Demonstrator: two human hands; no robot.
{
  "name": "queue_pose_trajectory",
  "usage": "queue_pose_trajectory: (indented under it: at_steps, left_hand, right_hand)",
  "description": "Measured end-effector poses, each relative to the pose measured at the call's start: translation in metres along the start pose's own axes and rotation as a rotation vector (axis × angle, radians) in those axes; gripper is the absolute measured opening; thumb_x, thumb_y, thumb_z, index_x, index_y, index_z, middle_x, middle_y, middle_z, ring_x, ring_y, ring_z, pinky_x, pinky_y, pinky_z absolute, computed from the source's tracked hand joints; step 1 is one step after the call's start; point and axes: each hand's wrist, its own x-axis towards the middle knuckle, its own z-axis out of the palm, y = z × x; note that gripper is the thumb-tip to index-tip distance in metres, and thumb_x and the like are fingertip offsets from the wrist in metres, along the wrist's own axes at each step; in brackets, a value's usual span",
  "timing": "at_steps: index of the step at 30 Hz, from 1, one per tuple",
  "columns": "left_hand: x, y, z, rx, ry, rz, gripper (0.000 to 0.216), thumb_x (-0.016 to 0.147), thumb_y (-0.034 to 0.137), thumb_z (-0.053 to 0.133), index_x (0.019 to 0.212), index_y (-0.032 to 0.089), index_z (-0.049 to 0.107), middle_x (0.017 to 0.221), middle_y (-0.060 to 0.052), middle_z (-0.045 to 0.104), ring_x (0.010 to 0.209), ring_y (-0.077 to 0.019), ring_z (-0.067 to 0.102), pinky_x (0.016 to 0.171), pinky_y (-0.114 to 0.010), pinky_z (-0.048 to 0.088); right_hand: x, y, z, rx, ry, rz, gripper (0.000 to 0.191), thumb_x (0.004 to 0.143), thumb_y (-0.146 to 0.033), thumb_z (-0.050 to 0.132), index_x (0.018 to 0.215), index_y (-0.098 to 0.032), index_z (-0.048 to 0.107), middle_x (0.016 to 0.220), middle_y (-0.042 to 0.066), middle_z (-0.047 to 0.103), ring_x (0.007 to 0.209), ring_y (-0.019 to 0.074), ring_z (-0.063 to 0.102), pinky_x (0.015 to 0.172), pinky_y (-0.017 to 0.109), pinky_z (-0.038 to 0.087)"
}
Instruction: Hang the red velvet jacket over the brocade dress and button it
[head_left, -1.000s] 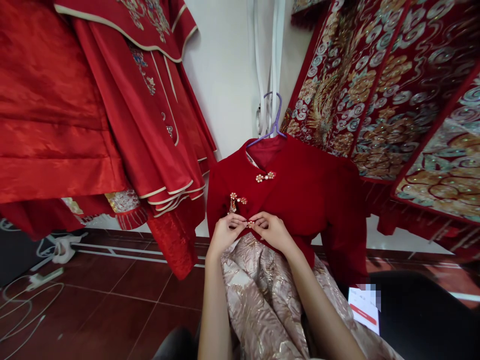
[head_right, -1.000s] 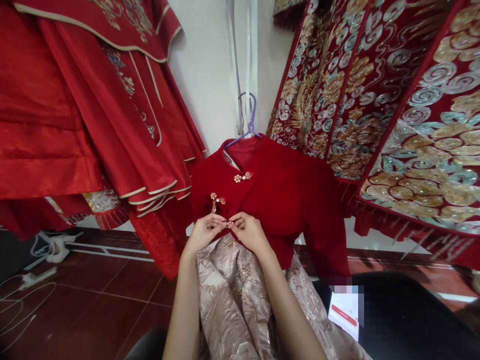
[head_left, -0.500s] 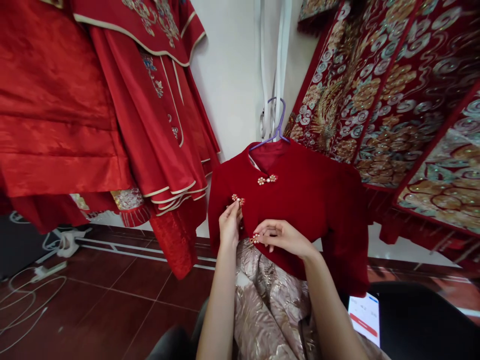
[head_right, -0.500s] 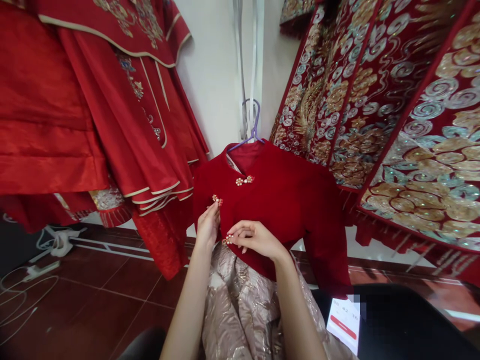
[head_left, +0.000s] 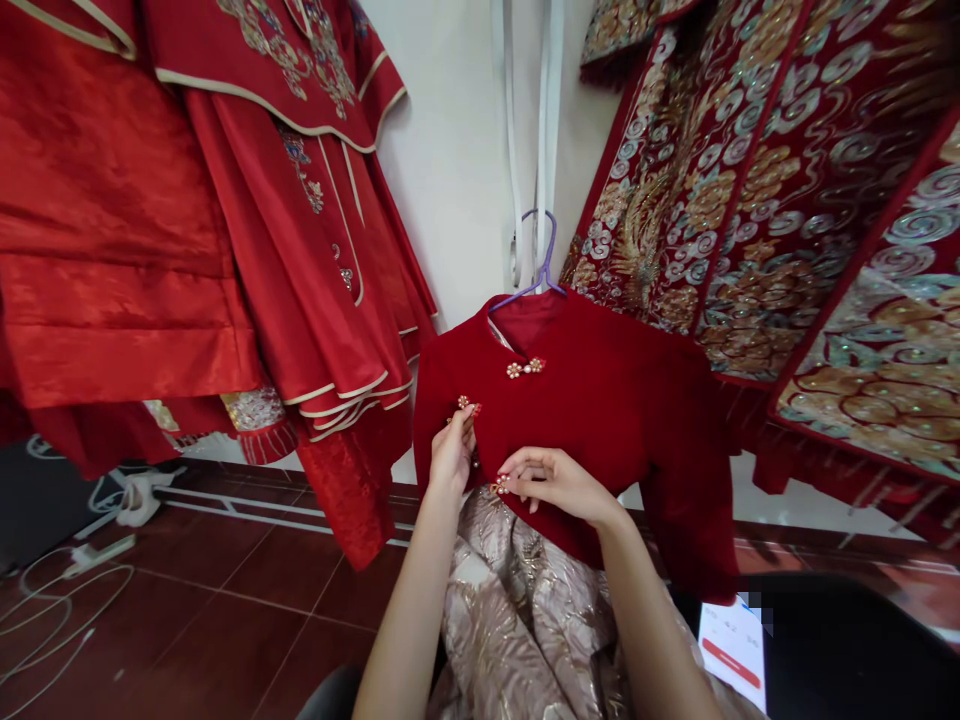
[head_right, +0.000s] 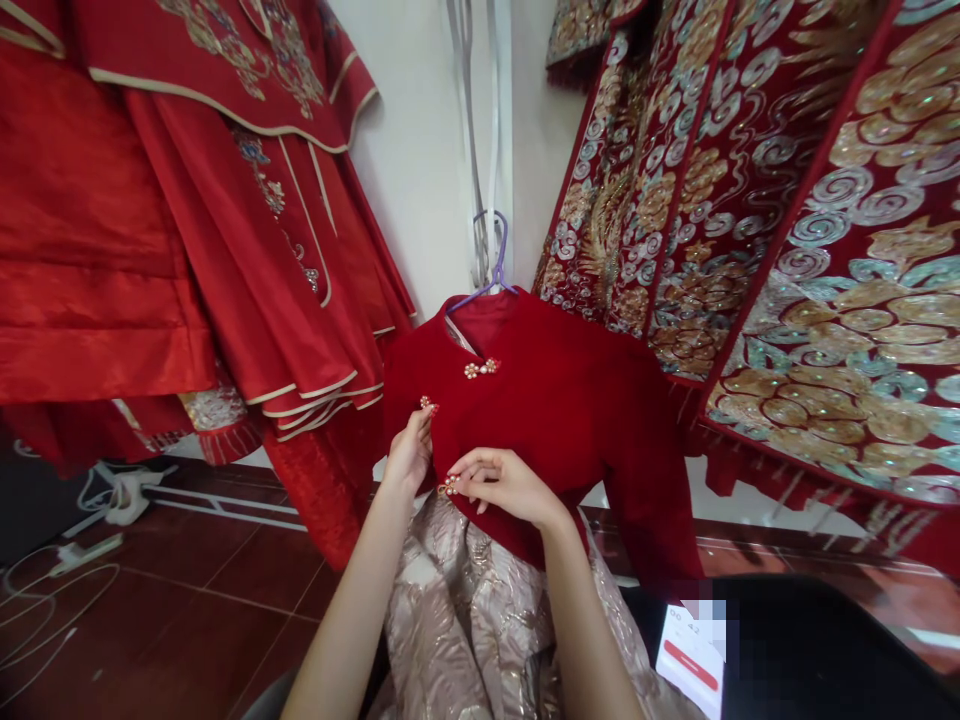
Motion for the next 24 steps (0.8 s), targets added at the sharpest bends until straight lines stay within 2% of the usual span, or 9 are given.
queue_pose_trajectory:
  at_steps: [4, 8, 10, 12, 15, 17, 19, 21, 24]
  left_hand:
    - [-0.002, 0.004, 0.001, 0.063, 0.035, -0.011, 0.011, 0.076, 0.021, 0.068, 0.081, 0.012, 0.070, 0.096, -0.010, 0.073, 0.083, -0.0136, 0.068, 0.079, -0.024, 0.050]
    - [-0.004, 0.015, -0.001, 0.078, -0.053, -0.072, 0.011, 0.075, 0.023, 0.069, 0.082, 0.015, 0.068, 0.092, -0.007, 0.072, 0.076, -0.0103, 0.065, 0.075, -0.020, 0.049]
    - [-0.008, 0.022, -0.003, 0.062, -0.092, -0.173, 0.017, 0.078, 0.033, 0.067, 0.082, 0.016, 0.067, 0.086, -0.005, 0.071, 0.069, -0.0086, 0.063, 0.069, -0.019, 0.049]
    - [-0.013, 0.029, -0.001, 0.094, -0.127, -0.316, 0.034, 0.081, 0.050, 0.059, 0.080, 0.016, 0.065, 0.077, -0.005, 0.069, 0.060, -0.0093, 0.060, 0.061, -0.020, 0.048]
    - [-0.021, 0.039, 0.012, 0.298, -0.230, -0.461, 0.054, 0.078, 0.068, 0.047, 0.079, 0.016, 0.064, 0.067, -0.005, 0.066, 0.058, -0.0138, 0.059, 0.055, -0.024, 0.046]
    - [-0.022, 0.045, 0.028, 0.483, -0.304, -0.314, 0.049, 0.074, 0.065, 0.056, 0.080, 0.017, 0.066, 0.068, -0.005, 0.067, 0.064, -0.0163, 0.060, 0.059, -0.025, 0.045]
    - [-0.018, 0.051, 0.046, 0.658, -0.347, 0.057, 0.033, 0.069, 0.048, 0.071, 0.080, 0.017, 0.068, 0.073, -0.004, 0.068, 0.071, -0.0169, 0.060, 0.066, -0.025, 0.044]
    - [-0.010, 0.058, 0.063, 0.799, -0.396, 0.434, 0.021, 0.069, 0.035, 0.074, 0.082, 0.019, 0.069, 0.078, -0.005, 0.068, 0.074, -0.0169, 0.059, 0.071, -0.026, 0.043]
    - [0.001, 0.063, 0.077, 0.998, -0.543, 0.752, 0.011, 0.073, 0.026, 0.072, 0.083, 0.021, 0.071, 0.082, -0.005, 0.067, 0.079, -0.0188, 0.056, 0.084, -0.031, 0.041]
  right_hand:
    - [-0.001, 0.001, -0.001, 0.011, -0.008, -0.013, 0.028, 0.075, -0.036, 0.071, 0.095, -0.016, 0.066, 0.077, 0.001, 0.062, 0.067, 0.0101, 0.057, 0.053, 0.020, 0.049]
    - [-0.002, -0.001, -0.001, -0.002, -0.010, -0.010, 0.027, 0.076, -0.036, 0.071, 0.094, -0.017, 0.065, 0.078, 0.001, 0.063, 0.066, 0.0094, 0.057, 0.053, 0.020, 0.048]
    - [-0.002, -0.002, -0.002, -0.007, -0.020, 0.000, 0.027, 0.076, -0.036, 0.071, 0.094, -0.016, 0.065, 0.077, 0.001, 0.063, 0.064, 0.0089, 0.057, 0.054, 0.021, 0.048]
    - [-0.003, -0.003, -0.003, -0.004, -0.040, 0.012, 0.028, 0.075, -0.035, 0.071, 0.094, -0.015, 0.065, 0.077, 0.001, 0.063, 0.064, 0.0088, 0.057, 0.054, 0.021, 0.049]
    - [-0.006, -0.005, -0.005, 0.003, -0.066, 0.026, 0.030, 0.075, -0.036, 0.072, 0.094, -0.014, 0.064, 0.079, 0.002, 0.064, 0.065, 0.0091, 0.057, 0.055, 0.022, 0.050]
    - [-0.009, -0.006, -0.007, 0.010, -0.091, 0.037, 0.029, 0.074, -0.035, 0.072, 0.092, -0.014, 0.063, 0.079, 0.002, 0.064, 0.068, 0.0097, 0.057, 0.057, 0.022, 0.051]
    - [-0.012, -0.008, -0.009, 0.014, -0.128, 0.057, 0.028, 0.074, -0.035, 0.072, 0.090, -0.014, 0.062, 0.079, 0.002, 0.063, 0.071, 0.0103, 0.057, 0.059, 0.023, 0.052]
    - [-0.017, -0.010, -0.013, 0.013, -0.173, 0.082, 0.027, 0.074, -0.035, 0.072, 0.089, -0.015, 0.061, 0.079, 0.001, 0.062, 0.073, 0.0105, 0.058, 0.063, 0.024, 0.053]
    - [-0.027, -0.013, -0.020, -0.005, -0.241, 0.117, 0.029, 0.076, -0.036, 0.071, 0.095, -0.016, 0.060, 0.083, 0.001, 0.061, 0.078, 0.0114, 0.059, 0.069, 0.027, 0.054]
